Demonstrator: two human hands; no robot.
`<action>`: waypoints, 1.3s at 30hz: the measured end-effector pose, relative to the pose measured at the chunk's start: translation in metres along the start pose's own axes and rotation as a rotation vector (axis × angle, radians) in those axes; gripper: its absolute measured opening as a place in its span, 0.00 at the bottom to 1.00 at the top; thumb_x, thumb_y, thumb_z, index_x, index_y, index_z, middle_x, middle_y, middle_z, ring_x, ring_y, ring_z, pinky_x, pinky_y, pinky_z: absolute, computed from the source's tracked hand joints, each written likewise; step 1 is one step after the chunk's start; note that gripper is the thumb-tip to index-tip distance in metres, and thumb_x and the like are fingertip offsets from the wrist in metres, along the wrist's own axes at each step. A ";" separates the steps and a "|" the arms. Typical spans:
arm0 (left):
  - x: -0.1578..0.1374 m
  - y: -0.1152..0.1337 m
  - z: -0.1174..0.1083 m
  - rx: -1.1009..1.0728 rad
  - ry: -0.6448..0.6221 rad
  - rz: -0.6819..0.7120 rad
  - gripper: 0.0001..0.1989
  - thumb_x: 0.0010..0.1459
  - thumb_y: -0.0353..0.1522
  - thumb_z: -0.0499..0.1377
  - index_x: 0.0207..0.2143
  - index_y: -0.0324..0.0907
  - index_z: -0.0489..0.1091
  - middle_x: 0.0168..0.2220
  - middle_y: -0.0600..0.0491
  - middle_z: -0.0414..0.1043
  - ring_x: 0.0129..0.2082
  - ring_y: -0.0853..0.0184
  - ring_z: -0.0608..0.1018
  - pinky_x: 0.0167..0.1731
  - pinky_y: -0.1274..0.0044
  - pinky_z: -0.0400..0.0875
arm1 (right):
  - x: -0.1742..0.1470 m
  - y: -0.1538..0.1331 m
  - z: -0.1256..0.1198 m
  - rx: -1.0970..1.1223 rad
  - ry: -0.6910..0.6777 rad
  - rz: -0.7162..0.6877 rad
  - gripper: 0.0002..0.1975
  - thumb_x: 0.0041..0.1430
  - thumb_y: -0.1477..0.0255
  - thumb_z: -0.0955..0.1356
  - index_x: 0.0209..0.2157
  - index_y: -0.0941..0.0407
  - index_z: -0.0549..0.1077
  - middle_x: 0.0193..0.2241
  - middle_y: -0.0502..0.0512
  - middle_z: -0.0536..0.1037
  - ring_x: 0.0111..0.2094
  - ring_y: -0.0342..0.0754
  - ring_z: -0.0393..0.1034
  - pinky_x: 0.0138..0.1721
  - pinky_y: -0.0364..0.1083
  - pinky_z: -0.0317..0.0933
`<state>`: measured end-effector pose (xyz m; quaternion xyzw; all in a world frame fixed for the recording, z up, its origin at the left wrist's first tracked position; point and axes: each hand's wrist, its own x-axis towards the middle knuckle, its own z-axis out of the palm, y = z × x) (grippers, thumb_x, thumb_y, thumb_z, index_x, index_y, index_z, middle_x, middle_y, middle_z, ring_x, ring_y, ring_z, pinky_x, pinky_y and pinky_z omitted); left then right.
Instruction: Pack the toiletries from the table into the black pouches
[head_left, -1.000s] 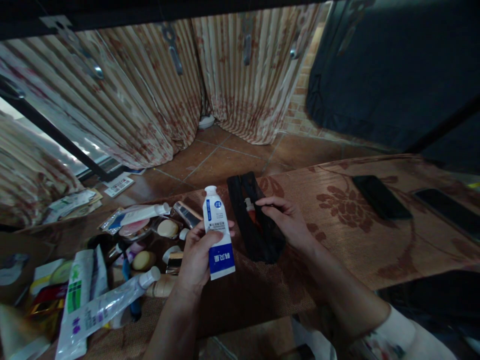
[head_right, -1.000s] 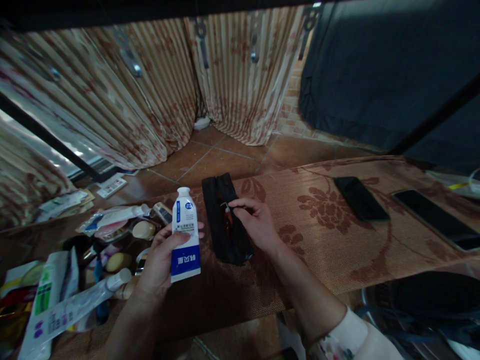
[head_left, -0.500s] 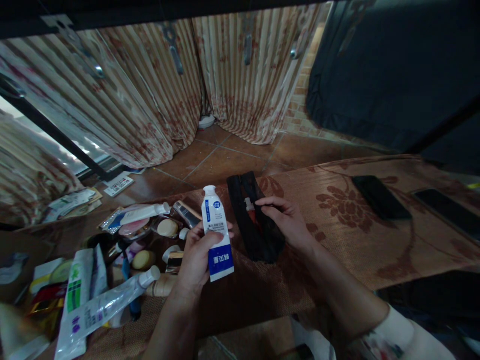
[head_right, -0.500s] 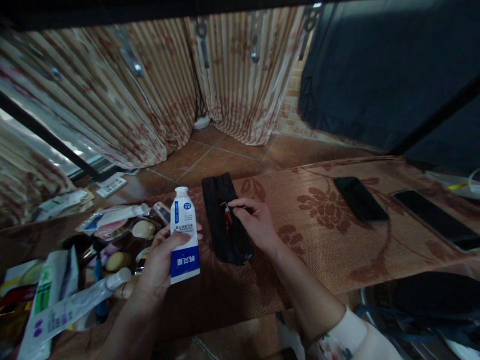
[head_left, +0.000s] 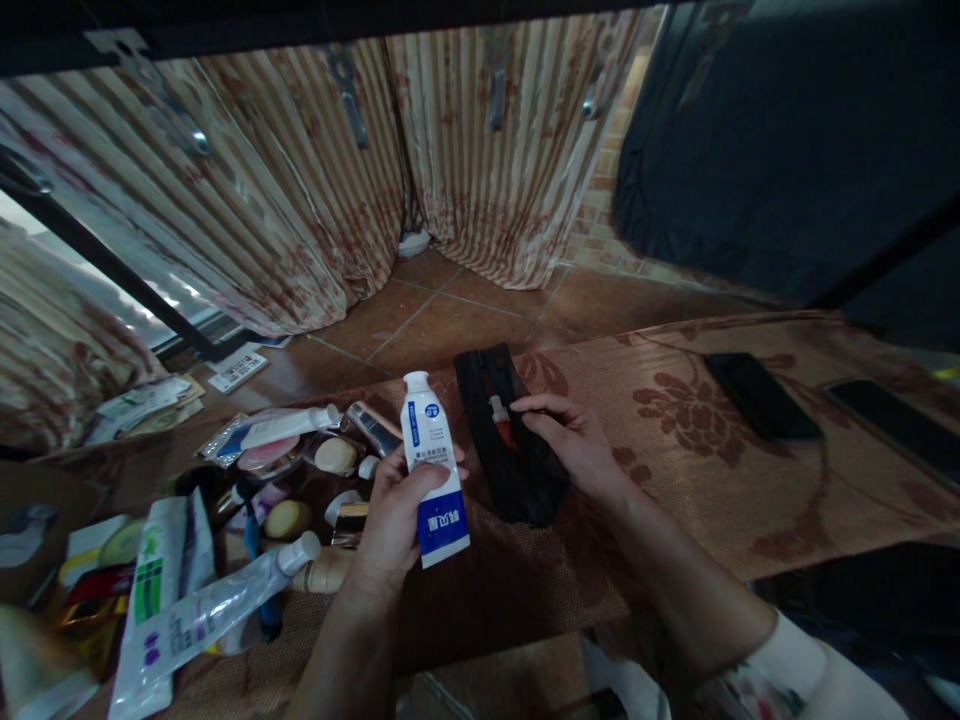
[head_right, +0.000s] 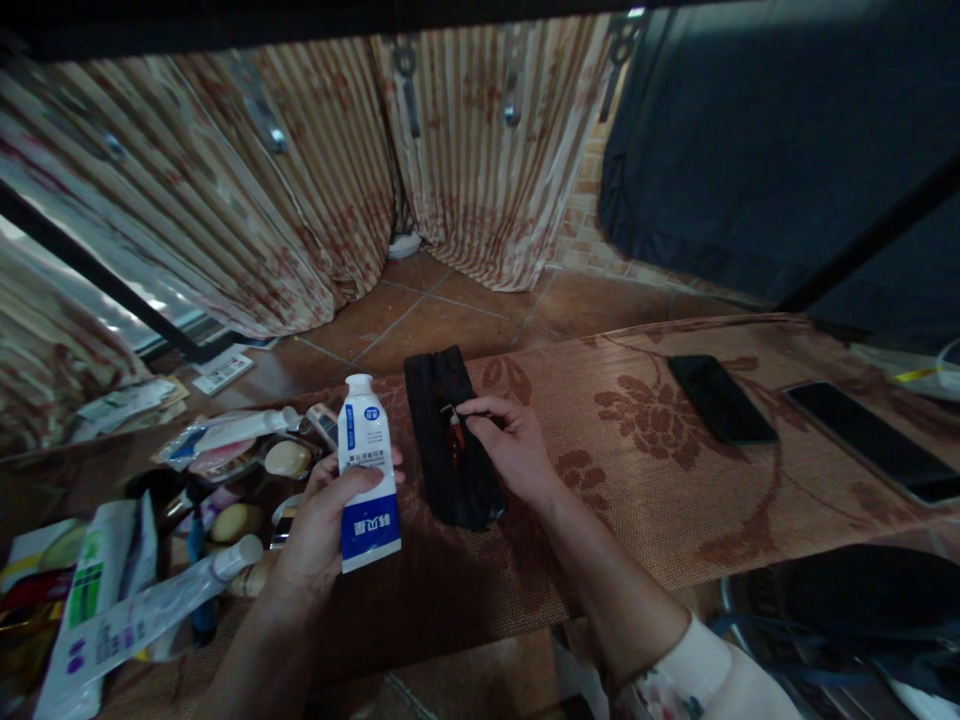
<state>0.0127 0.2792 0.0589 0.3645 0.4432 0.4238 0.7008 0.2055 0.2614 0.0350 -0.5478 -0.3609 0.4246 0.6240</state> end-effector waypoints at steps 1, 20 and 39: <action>0.000 0.000 0.000 -0.002 0.007 0.002 0.09 0.40 0.28 0.63 0.29 0.39 0.75 0.27 0.54 0.77 0.24 0.69 0.77 0.23 0.81 0.69 | 0.000 0.000 0.000 0.003 -0.001 0.005 0.07 0.46 0.69 0.71 0.29 0.54 0.79 0.24 0.48 0.78 0.22 0.41 0.69 0.24 0.41 0.62; -0.001 0.002 0.000 0.021 -0.042 0.008 0.12 0.38 0.27 0.63 0.31 0.38 0.75 0.31 0.52 0.78 0.28 0.67 0.78 0.26 0.80 0.71 | 0.000 0.001 -0.001 -0.021 -0.021 -0.040 0.06 0.48 0.69 0.70 0.29 0.55 0.78 0.24 0.48 0.77 0.22 0.41 0.68 0.24 0.41 0.61; -0.001 0.002 0.000 0.023 -0.027 -0.002 0.11 0.38 0.27 0.63 0.30 0.37 0.76 0.29 0.52 0.78 0.26 0.68 0.78 0.24 0.81 0.70 | 0.002 0.003 -0.002 -0.025 -0.014 -0.035 0.07 0.46 0.68 0.71 0.29 0.55 0.78 0.24 0.48 0.78 0.22 0.41 0.69 0.25 0.41 0.62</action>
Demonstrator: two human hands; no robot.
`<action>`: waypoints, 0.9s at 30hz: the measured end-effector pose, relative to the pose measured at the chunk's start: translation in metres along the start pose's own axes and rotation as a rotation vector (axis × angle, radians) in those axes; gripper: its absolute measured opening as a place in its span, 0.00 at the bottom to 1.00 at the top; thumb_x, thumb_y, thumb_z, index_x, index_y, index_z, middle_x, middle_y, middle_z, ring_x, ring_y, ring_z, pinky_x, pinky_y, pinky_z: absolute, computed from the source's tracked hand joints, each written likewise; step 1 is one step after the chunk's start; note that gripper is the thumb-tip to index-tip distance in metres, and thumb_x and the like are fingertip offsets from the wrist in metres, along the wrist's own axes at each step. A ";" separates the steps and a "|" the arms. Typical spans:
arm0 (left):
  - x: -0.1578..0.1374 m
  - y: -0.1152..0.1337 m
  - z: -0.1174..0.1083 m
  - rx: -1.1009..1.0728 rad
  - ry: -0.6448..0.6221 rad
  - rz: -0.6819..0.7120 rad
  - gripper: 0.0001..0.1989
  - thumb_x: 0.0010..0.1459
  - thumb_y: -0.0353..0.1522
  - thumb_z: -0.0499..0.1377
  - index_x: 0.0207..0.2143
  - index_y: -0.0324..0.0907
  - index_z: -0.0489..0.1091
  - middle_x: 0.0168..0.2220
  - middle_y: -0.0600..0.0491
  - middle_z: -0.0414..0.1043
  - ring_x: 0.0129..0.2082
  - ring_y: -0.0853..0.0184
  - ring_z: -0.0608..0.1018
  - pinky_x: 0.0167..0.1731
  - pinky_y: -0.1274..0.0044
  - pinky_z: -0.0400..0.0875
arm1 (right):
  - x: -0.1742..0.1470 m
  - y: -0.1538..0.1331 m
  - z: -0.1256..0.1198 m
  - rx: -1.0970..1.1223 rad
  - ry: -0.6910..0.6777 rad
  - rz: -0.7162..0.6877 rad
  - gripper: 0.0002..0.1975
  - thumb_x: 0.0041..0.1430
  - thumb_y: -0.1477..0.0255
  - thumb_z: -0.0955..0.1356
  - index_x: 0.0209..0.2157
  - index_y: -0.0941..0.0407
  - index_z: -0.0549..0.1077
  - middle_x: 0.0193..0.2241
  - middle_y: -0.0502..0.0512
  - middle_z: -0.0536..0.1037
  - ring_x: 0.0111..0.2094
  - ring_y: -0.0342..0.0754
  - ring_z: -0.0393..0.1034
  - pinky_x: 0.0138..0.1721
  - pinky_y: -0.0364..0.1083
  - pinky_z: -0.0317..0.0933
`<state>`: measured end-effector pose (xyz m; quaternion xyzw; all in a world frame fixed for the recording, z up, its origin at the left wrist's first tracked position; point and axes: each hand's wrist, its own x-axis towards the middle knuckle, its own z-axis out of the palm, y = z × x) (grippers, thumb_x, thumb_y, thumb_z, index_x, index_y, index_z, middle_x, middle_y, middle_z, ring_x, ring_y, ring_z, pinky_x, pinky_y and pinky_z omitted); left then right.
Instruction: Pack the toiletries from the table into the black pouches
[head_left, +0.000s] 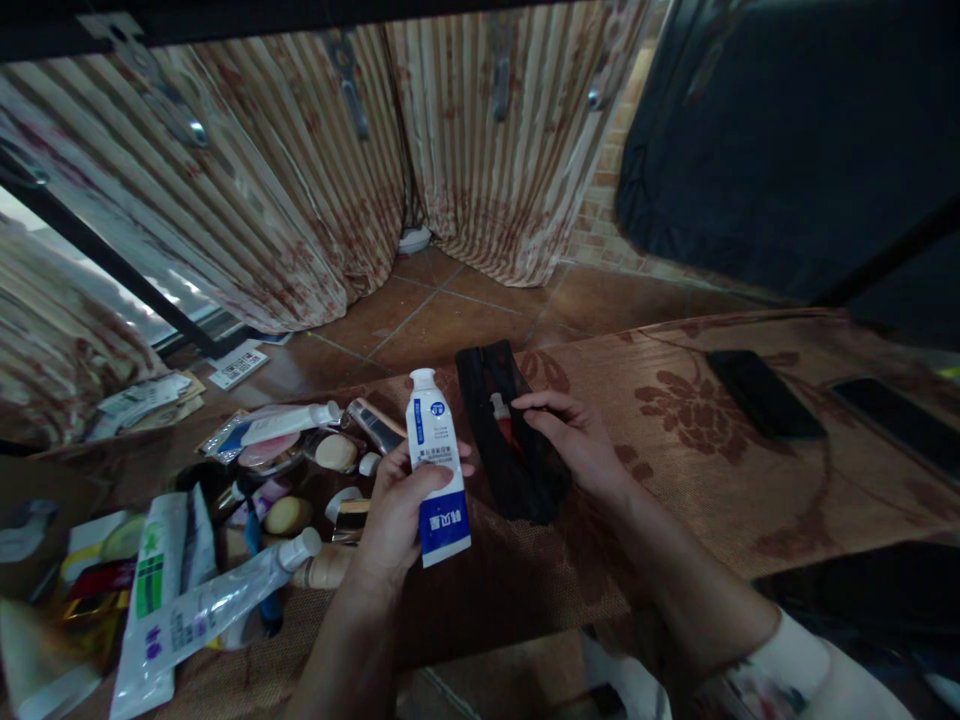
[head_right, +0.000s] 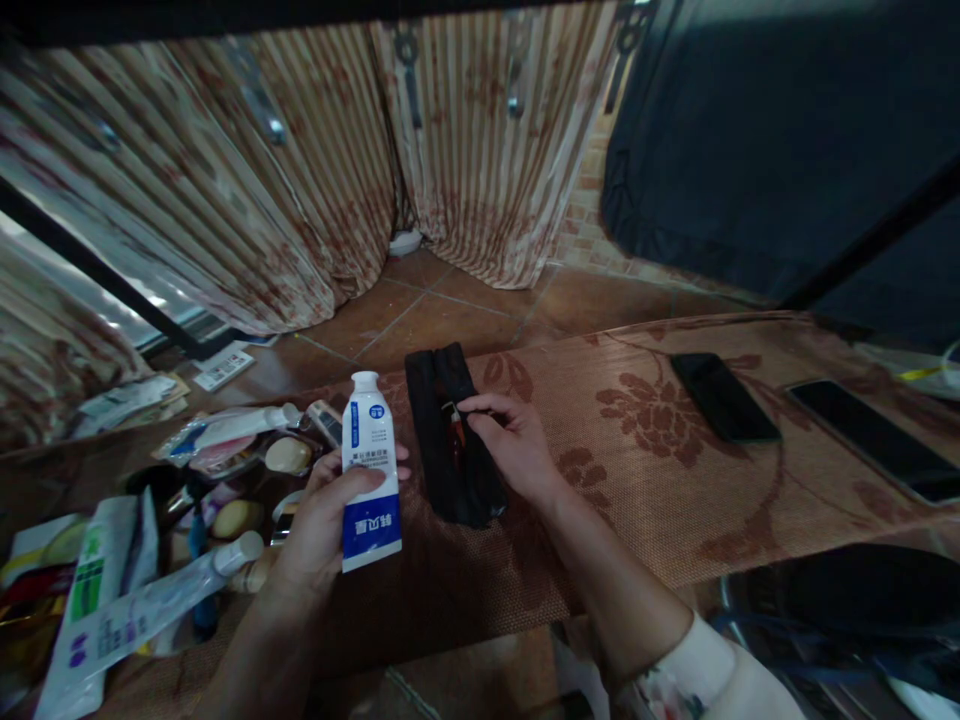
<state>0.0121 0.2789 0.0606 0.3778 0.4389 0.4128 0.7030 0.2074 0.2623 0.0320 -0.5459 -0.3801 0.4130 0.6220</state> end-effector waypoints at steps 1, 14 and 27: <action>0.000 0.000 0.000 0.002 -0.001 0.001 0.11 0.38 0.27 0.63 0.30 0.37 0.76 0.29 0.52 0.78 0.26 0.68 0.78 0.24 0.81 0.70 | 0.000 0.000 0.000 0.001 0.001 0.001 0.07 0.46 0.68 0.71 0.29 0.55 0.78 0.24 0.49 0.78 0.22 0.41 0.68 0.25 0.41 0.62; 0.001 0.000 0.000 0.004 -0.003 0.002 0.11 0.39 0.27 0.64 0.30 0.38 0.76 0.31 0.52 0.78 0.27 0.68 0.78 0.24 0.81 0.70 | -0.001 -0.002 0.001 0.013 -0.010 -0.006 0.06 0.47 0.69 0.70 0.29 0.54 0.78 0.23 0.48 0.78 0.22 0.41 0.68 0.24 0.40 0.61; -0.001 0.002 0.003 -0.005 0.025 -0.018 0.12 0.38 0.28 0.65 0.30 0.38 0.76 0.29 0.53 0.78 0.26 0.68 0.78 0.24 0.80 0.70 | -0.002 -0.002 0.001 -0.005 -0.021 0.005 0.07 0.48 0.68 0.70 0.30 0.54 0.78 0.24 0.49 0.78 0.23 0.42 0.69 0.25 0.41 0.63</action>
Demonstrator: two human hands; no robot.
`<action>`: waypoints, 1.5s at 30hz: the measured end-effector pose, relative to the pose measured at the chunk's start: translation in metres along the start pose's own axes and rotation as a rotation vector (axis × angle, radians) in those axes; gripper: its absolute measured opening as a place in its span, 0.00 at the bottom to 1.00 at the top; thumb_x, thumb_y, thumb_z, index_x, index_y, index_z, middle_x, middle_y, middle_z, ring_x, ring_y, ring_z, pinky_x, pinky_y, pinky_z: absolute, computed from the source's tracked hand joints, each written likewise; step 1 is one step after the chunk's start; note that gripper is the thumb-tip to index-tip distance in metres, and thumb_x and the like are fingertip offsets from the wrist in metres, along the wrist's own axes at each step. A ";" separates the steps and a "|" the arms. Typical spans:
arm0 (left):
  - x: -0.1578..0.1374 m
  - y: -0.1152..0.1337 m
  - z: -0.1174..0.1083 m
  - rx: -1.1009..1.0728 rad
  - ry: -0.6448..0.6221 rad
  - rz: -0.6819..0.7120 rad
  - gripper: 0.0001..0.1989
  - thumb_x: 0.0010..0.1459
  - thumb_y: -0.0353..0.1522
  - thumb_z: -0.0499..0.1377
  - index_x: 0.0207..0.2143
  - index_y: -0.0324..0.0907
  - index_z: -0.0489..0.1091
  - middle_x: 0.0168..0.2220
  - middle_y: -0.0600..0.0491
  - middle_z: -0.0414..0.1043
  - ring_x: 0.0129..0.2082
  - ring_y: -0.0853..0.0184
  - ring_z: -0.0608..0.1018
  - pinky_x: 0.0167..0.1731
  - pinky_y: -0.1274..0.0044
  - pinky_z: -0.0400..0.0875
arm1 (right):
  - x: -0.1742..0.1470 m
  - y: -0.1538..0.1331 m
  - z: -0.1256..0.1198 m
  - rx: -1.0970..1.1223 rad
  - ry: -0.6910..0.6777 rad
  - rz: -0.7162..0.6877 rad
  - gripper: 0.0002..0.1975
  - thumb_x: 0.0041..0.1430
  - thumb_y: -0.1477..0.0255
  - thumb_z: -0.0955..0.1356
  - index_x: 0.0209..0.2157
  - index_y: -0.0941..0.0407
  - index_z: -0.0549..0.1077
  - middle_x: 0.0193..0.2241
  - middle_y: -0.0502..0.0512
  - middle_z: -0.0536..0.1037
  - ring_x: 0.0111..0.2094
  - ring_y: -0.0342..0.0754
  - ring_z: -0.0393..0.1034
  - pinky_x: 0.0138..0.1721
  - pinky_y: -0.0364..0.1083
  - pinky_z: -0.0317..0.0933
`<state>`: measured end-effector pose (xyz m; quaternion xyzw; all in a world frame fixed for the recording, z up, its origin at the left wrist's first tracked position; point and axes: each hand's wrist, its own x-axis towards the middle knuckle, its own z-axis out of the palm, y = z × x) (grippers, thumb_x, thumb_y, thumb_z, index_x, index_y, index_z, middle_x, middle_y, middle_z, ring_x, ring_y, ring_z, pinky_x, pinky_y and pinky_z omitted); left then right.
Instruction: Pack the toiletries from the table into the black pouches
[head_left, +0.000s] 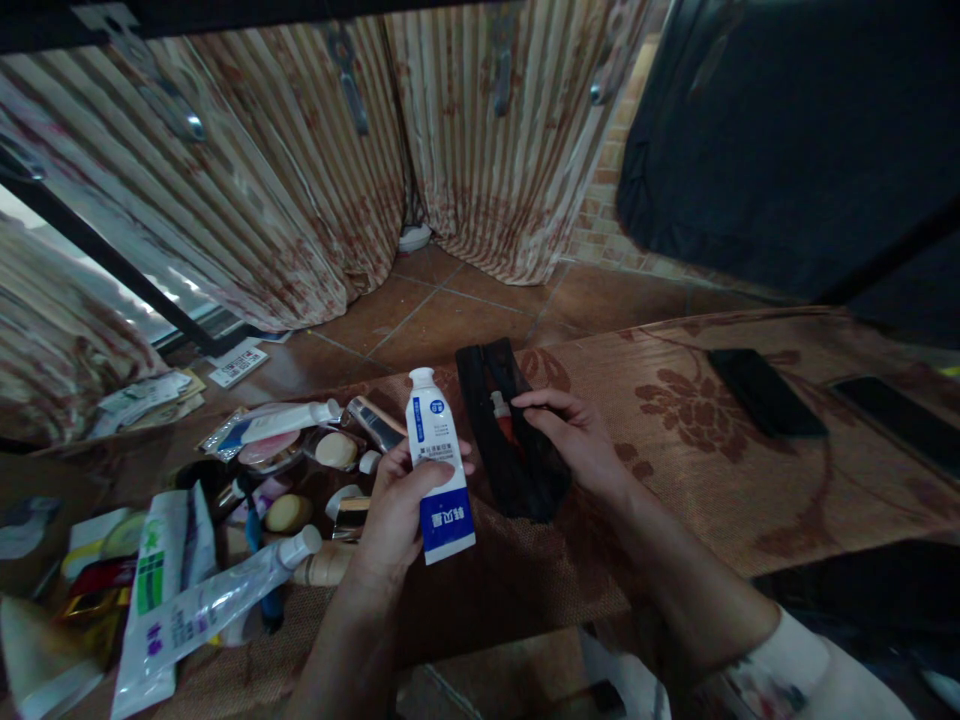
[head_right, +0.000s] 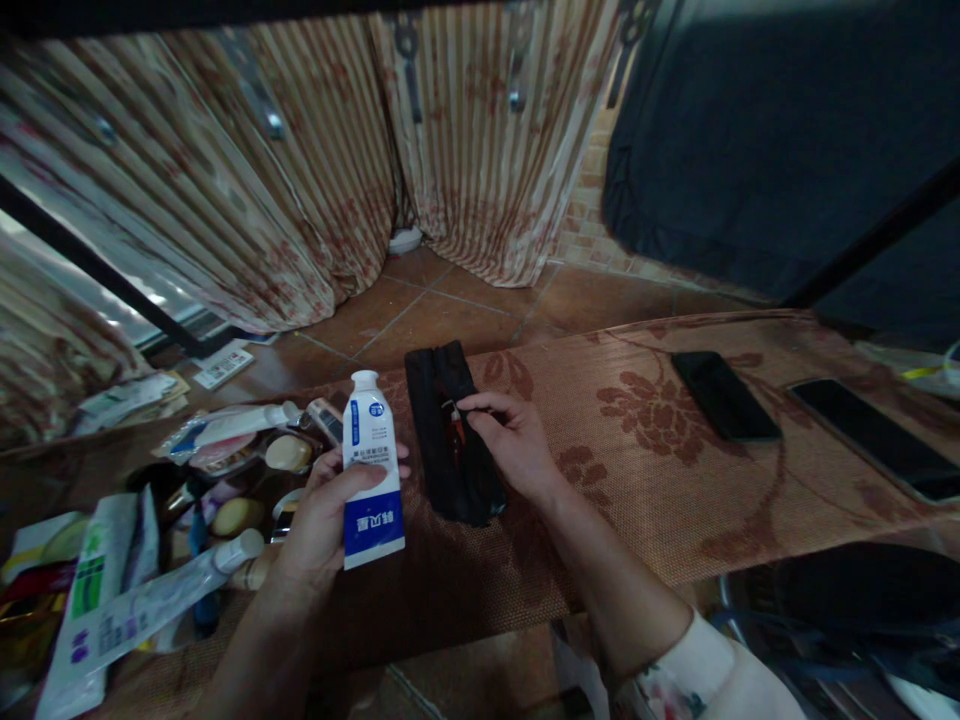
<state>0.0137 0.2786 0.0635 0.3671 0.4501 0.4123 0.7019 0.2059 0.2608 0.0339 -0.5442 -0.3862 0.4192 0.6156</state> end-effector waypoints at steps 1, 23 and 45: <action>0.000 0.000 0.000 -0.002 0.000 0.003 0.12 0.37 0.28 0.65 0.30 0.38 0.76 0.29 0.53 0.78 0.26 0.68 0.78 0.24 0.80 0.70 | 0.000 0.000 0.000 -0.003 -0.001 -0.002 0.07 0.48 0.68 0.70 0.30 0.54 0.78 0.24 0.48 0.78 0.23 0.42 0.69 0.25 0.42 0.63; 0.001 0.001 0.001 -0.027 0.012 -0.005 0.13 0.37 0.29 0.65 0.31 0.38 0.75 0.28 0.52 0.78 0.24 0.67 0.77 0.26 0.78 0.71 | 0.000 0.000 0.000 -0.003 0.013 -0.011 0.06 0.48 0.68 0.70 0.29 0.54 0.78 0.24 0.48 0.78 0.23 0.41 0.69 0.24 0.41 0.62; 0.002 -0.001 0.000 -0.018 -0.001 -0.021 0.13 0.38 0.30 0.68 0.30 0.37 0.76 0.26 0.52 0.77 0.23 0.69 0.76 0.24 0.79 0.69 | 0.000 -0.002 0.001 -0.002 0.033 0.016 0.06 0.46 0.69 0.71 0.28 0.55 0.79 0.24 0.48 0.78 0.22 0.41 0.68 0.24 0.41 0.62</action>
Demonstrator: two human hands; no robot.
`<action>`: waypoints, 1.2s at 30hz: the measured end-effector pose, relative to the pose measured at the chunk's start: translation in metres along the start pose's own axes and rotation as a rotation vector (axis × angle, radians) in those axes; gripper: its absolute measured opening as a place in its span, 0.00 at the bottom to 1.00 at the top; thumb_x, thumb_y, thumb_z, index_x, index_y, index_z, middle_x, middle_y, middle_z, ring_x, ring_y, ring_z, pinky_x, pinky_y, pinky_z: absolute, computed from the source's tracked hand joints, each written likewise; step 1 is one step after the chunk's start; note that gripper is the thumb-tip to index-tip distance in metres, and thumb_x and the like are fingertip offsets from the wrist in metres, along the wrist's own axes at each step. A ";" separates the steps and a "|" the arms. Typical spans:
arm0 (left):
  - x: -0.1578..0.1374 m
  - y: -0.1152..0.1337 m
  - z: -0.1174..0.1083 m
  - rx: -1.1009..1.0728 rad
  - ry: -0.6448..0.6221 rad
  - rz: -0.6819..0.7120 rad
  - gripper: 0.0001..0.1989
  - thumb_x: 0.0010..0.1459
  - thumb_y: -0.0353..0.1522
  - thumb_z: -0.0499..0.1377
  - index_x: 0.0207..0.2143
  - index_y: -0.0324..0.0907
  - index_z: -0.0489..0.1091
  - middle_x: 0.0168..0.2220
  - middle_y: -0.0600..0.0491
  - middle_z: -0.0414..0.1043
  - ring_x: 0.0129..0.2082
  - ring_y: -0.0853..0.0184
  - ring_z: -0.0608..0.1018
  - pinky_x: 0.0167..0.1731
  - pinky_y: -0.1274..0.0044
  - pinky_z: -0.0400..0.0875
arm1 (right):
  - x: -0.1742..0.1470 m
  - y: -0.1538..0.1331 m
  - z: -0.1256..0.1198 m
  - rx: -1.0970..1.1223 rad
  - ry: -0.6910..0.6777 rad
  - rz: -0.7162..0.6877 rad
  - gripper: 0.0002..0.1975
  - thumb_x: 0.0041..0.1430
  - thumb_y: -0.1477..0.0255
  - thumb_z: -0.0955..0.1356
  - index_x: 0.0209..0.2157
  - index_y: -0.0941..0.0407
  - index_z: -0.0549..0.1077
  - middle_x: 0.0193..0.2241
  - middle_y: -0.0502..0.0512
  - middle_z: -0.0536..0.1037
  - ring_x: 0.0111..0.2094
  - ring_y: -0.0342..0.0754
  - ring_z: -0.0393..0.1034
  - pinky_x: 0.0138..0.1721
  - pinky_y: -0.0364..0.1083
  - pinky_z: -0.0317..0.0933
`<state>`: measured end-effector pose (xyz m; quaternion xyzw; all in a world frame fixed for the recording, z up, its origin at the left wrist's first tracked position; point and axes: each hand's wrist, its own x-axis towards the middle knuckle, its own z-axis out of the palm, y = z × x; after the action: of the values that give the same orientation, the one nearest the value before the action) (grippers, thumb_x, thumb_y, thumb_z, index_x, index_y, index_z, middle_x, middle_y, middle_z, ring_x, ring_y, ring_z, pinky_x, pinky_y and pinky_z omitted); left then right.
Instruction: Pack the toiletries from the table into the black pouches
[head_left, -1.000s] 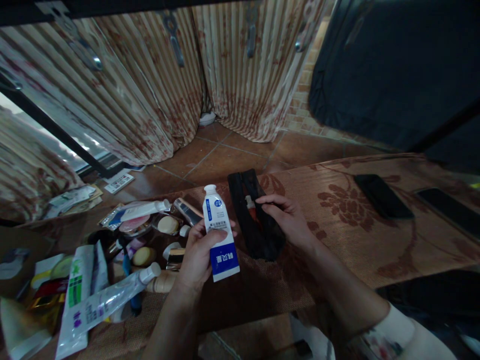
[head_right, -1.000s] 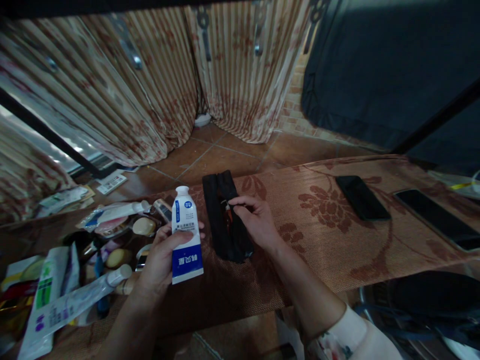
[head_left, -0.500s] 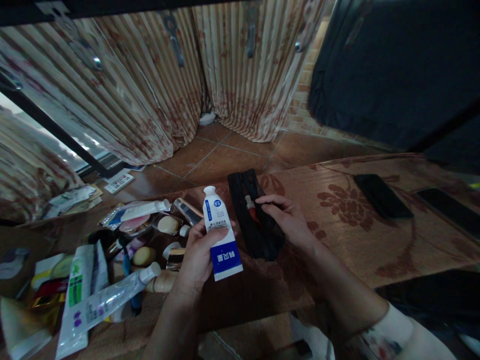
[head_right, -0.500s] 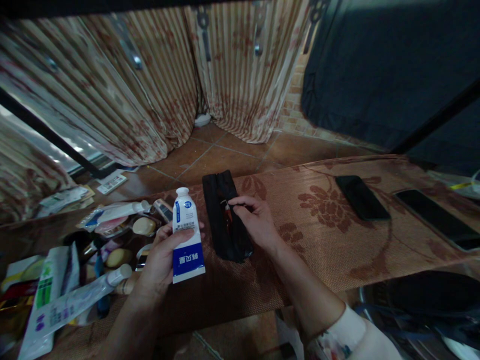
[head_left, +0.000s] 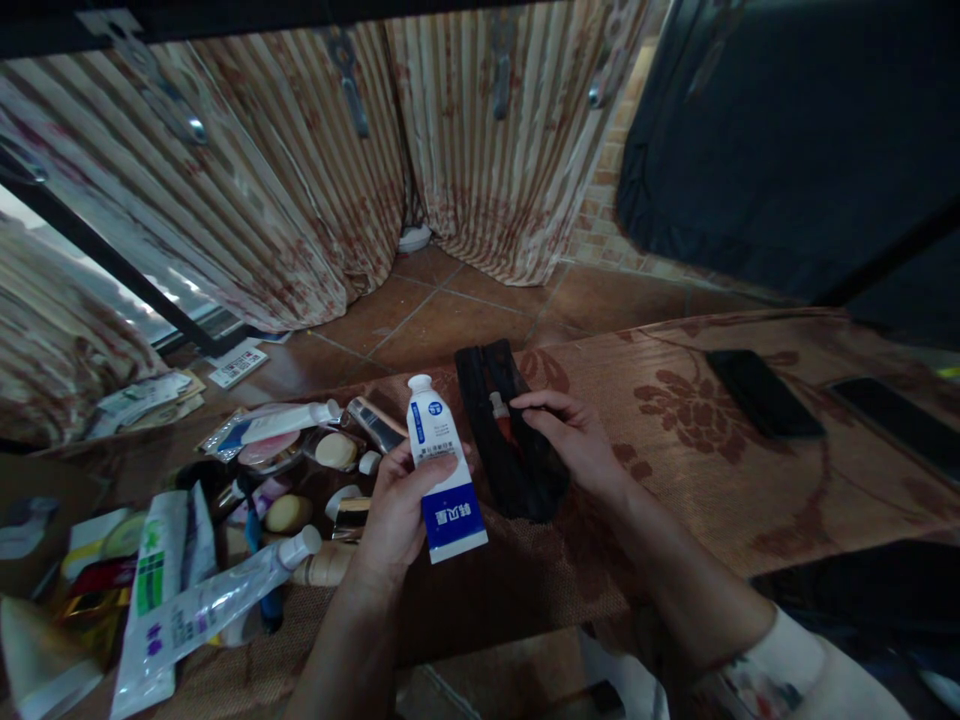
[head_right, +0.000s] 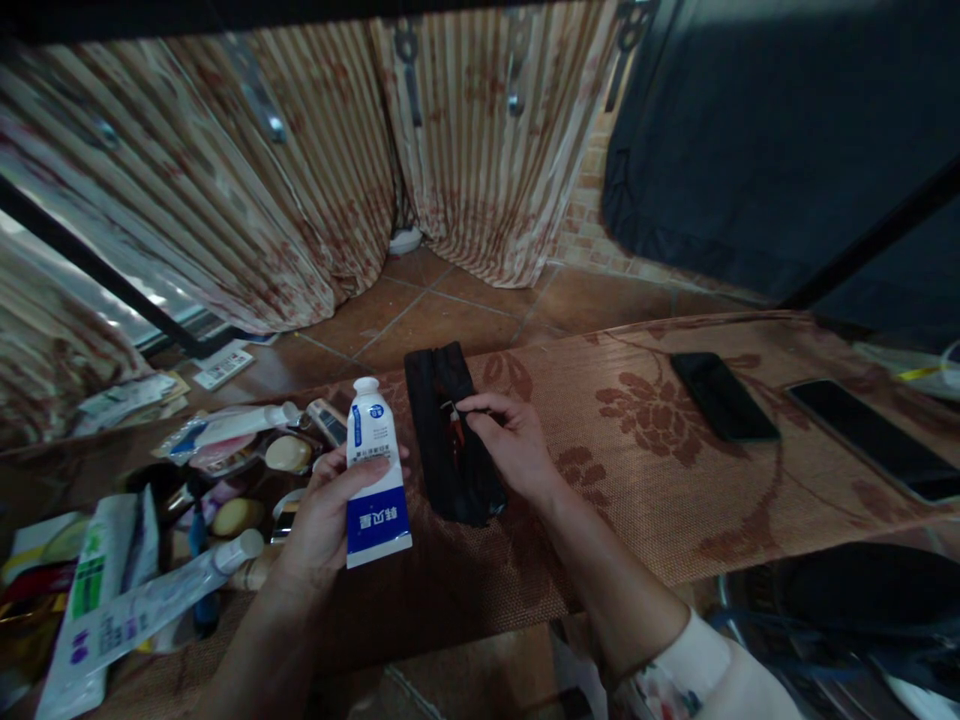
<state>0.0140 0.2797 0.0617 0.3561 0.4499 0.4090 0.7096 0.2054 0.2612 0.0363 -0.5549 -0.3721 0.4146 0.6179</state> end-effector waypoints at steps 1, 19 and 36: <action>0.000 0.000 0.000 0.002 -0.001 0.002 0.13 0.38 0.31 0.68 0.30 0.37 0.76 0.26 0.52 0.77 0.23 0.69 0.76 0.24 0.79 0.69 | 0.000 -0.001 0.000 0.007 0.002 0.003 0.06 0.46 0.69 0.71 0.28 0.55 0.79 0.23 0.48 0.77 0.22 0.41 0.68 0.24 0.41 0.62; 0.002 -0.001 -0.001 0.013 -0.006 -0.005 0.16 0.37 0.31 0.69 0.32 0.36 0.75 0.26 0.53 0.77 0.21 0.71 0.75 0.22 0.80 0.69 | 0.001 0.003 -0.001 0.017 -0.031 -0.020 0.06 0.48 0.68 0.70 0.28 0.55 0.78 0.24 0.48 0.78 0.22 0.41 0.69 0.24 0.40 0.62; 0.000 0.002 0.001 -0.059 0.015 0.005 0.15 0.37 0.31 0.67 0.32 0.36 0.75 0.26 0.52 0.77 0.23 0.68 0.77 0.23 0.80 0.70 | 0.000 0.001 0.000 -0.002 -0.010 -0.015 0.06 0.47 0.69 0.69 0.28 0.55 0.78 0.24 0.48 0.77 0.23 0.41 0.67 0.25 0.40 0.61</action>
<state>0.0143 0.2804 0.0636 0.3330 0.4421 0.4265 0.7153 0.2053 0.2607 0.0353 -0.5506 -0.3799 0.4123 0.6185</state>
